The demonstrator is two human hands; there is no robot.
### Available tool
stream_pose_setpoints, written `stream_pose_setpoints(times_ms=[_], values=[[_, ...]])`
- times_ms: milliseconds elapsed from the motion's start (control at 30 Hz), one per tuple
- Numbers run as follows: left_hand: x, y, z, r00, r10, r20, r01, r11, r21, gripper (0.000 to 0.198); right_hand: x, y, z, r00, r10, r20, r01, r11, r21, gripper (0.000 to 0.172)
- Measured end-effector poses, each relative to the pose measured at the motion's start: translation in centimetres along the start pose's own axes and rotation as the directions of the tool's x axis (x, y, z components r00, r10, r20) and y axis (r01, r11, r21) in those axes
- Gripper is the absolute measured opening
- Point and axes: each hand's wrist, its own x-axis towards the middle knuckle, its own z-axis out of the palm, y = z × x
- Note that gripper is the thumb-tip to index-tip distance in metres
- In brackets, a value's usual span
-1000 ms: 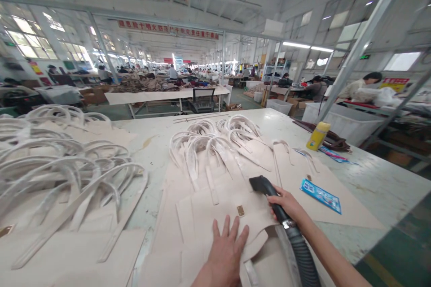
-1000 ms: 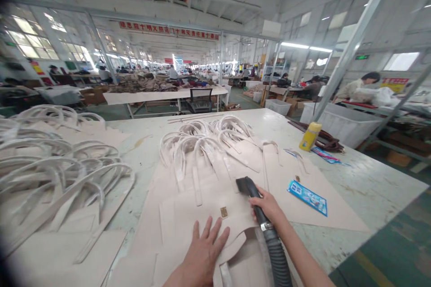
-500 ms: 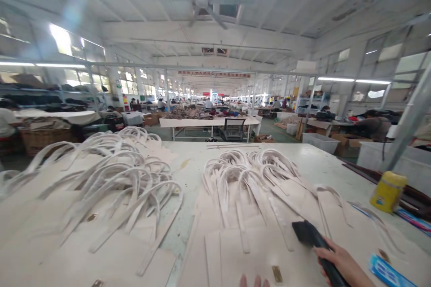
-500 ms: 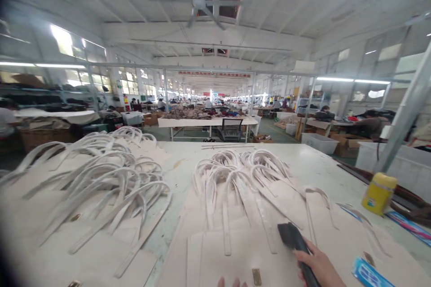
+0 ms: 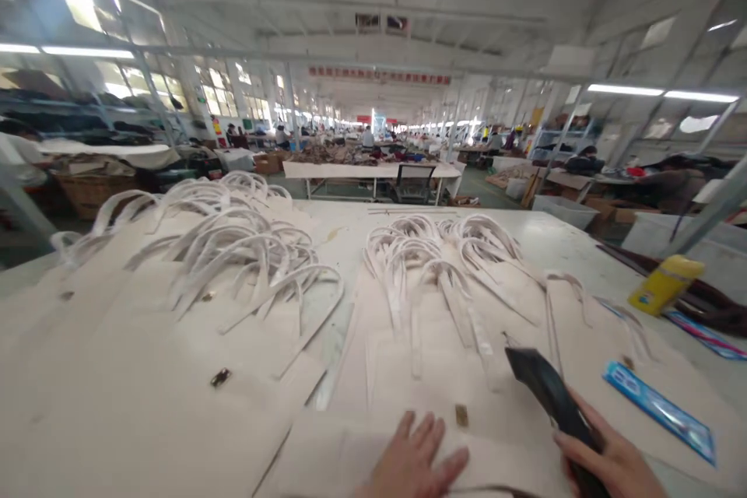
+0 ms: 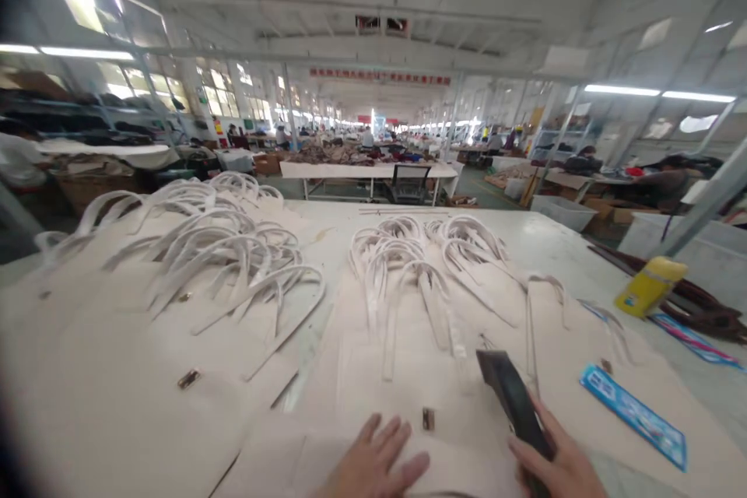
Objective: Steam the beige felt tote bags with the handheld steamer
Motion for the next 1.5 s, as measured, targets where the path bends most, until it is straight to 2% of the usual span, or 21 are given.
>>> stream_pose_setpoints(times_ms=[67, 133, 200, 267, 367, 433, 533, 633, 800, 967, 1000, 1133, 1233, 1300, 1400, 1500], values=[[-1.2, 1.0, -0.3, 0.997, 0.032, -0.069, -0.032, 0.999, 0.009, 0.071, -1.1, -1.7, 1.0, 0.992, -0.007, 0.127, 0.009, 1.000, -0.014, 0.085], [-1.7, 1.4, -0.8, 0.995, 0.043, -0.088, -0.042, 0.999, 0.014, 0.081, -1.5, -3.7, 2.6, 0.947, 0.006, 0.321, -0.006, 1.000, -0.002, 0.082], [-1.7, 1.5, -1.2, 0.996, 0.036, -0.083, -0.034, 0.999, 0.017, 0.077, -1.3, -5.3, 4.7, 0.880, 0.035, 0.473, -0.053, 0.998, 0.025, 0.076], [-1.7, 1.6, -1.6, 0.995, 0.027, -0.095, -0.026, 1.000, 0.016, 0.072, -0.5, -6.3, 6.9, 0.836, 0.045, 0.547, -0.076, 0.996, 0.035, 0.071], [-1.9, 1.8, -2.2, 0.992, 0.026, -0.122, -0.027, 1.000, -0.002, 0.068, 1.4, -7.1, 9.6, 0.829, 0.053, 0.557, -0.074, 0.997, 0.014, 0.066], [-2.1, 1.9, -2.7, 0.991, 0.029, -0.128, -0.030, 0.999, -0.011, 0.065, 2.8, -7.5, 10.5, 0.830, 0.053, 0.556, -0.075, 0.997, 0.016, 0.065], [-2.5, 1.8, -3.0, 0.992, 0.034, -0.125, -0.034, 0.999, -0.002, 0.064, 4.0, -7.7, 10.6, 0.821, 0.060, 0.567, -0.081, 0.997, 0.011, 0.065], [-2.5, 1.4, -2.7, 0.989, 0.055, -0.138, -0.052, 0.998, 0.026, 0.073, 4.5, -7.7, 10.3, 0.811, 0.114, 0.574, -0.121, 0.992, -0.025, 0.068], [-2.5, 0.9, -1.9, 0.980, 0.072, -0.187, -0.064, 0.997, 0.050, 0.077, 4.8, -8.4, 11.4, 0.844, 0.080, 0.531, -0.085, 0.996, -0.016, 0.069], [-2.2, 0.6, -0.9, 0.969, 0.064, -0.240, -0.054, 0.997, 0.050, 0.057, 4.9, -9.8, 13.4, 0.730, 0.143, 0.668, -0.067, 0.988, -0.139, 0.071], [-2.1, 0.5, -0.7, 0.967, 0.064, -0.247, -0.052, 0.997, 0.052, 0.057, 5.1, -10.0, 14.0, 0.732, 0.148, 0.665, -0.066, 0.987, -0.147, 0.071], [-1.9, 0.4, -0.1, 0.965, 0.073, -0.253, -0.056, 0.996, 0.073, 0.061, 6.9, -11.0, 17.7, 0.788, 0.099, 0.608, -0.018, 0.990, -0.139, 0.069], [-2.0, 0.4, -0.1, 0.966, 0.086, -0.244, -0.067, 0.994, 0.086, 0.068, 7.7, -11.9, 19.7, 0.802, 0.065, 0.593, 0.014, 0.992, -0.128, 0.066], [-2.1, 0.4, -0.2, 0.967, 0.087, -0.240, -0.068, 0.994, 0.085, 0.071, 7.3, -12.3, 19.3, 0.812, 0.043, 0.583, 0.034, 0.992, -0.120, 0.066], [-2.3, 0.4, -0.2, 0.969, 0.080, -0.235, -0.066, 0.996, 0.064, 0.070, 5.8, -12.1, 16.6, 0.829, 0.038, 0.558, 0.036, 0.992, -0.120, 0.067], [-2.2, 0.4, -0.2, 0.971, 0.076, -0.228, -0.068, 0.997, 0.044, 0.071, 4.9, -11.0, 14.1, 0.815, 0.102, 0.571, -0.024, 0.990, -0.142, 0.068]])
